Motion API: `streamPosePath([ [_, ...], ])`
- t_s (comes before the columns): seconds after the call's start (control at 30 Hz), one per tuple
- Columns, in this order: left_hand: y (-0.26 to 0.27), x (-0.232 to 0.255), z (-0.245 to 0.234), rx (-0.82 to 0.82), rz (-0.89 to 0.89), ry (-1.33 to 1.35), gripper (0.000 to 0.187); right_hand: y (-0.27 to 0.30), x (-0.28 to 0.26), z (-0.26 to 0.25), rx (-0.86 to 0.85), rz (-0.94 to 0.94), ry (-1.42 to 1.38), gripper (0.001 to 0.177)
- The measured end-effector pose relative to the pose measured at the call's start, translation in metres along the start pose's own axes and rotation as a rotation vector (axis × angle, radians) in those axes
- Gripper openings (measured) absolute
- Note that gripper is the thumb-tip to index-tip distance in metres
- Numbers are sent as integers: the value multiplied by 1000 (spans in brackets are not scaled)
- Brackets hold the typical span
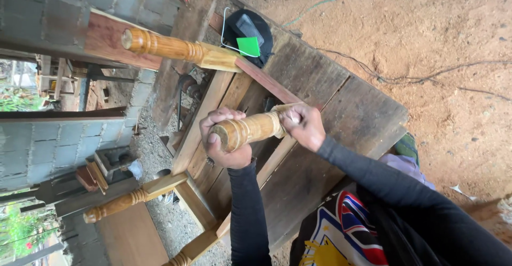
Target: The recorder is sanding wooden furniture components and assembling parts of a chair frame.
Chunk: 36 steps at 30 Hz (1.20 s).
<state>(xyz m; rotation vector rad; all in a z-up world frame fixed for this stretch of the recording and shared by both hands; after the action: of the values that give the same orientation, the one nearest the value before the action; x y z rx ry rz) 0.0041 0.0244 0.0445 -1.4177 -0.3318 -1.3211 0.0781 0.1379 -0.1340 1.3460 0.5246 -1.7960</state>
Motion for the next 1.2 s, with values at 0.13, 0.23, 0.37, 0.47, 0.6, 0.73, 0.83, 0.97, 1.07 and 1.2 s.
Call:
streamPosePath([
  [0.13,3,0,2,0,1,-31,41,26,24,-12,-9,-70,80,17],
  [0.23,2,0,-2,8,14,-38,42,28,16,-13,-39,-103,71,12],
  [0.37,2,-2,-2,-3,-13,-13,42,12,9,-7,-7,189,-154,12],
  [0.47,2,-1,3,-14,-7,-36,42,-11,20,3,-27,125,-82,15],
  [0.6,5,0,0,20,-3,-26,44,-14,12,3,45,-152,100,15],
  [0.73,1,-1,3,-5,0,-40,44,12,-25,-1,16,26,-116,12],
  [0.83,2,-2,2,-9,2,-29,42,2,-2,1,22,3,-75,14],
  [0.97,7,-2,-4,43,21,-38,44,-12,19,6,44,-80,41,17],
  [1.07,3,-4,-7,8,-10,44,43,6,-2,-1,58,-122,61,16],
  [1.2,5,-7,-6,15,-38,37,44,38,26,-14,-96,-17,18,25],
])
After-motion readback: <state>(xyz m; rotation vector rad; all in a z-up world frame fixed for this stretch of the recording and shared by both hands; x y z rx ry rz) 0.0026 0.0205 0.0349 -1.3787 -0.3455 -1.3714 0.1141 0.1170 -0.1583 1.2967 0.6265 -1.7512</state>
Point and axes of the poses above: each hand's wrist, its own y-axis away from the middle knuckle, its own z-axis out of the palm, x = y × z, the point moved 6 cm from there along -y, towards the middle knuckle, and after that the axes turned 2 degrees about z, right-handed, at the moved point
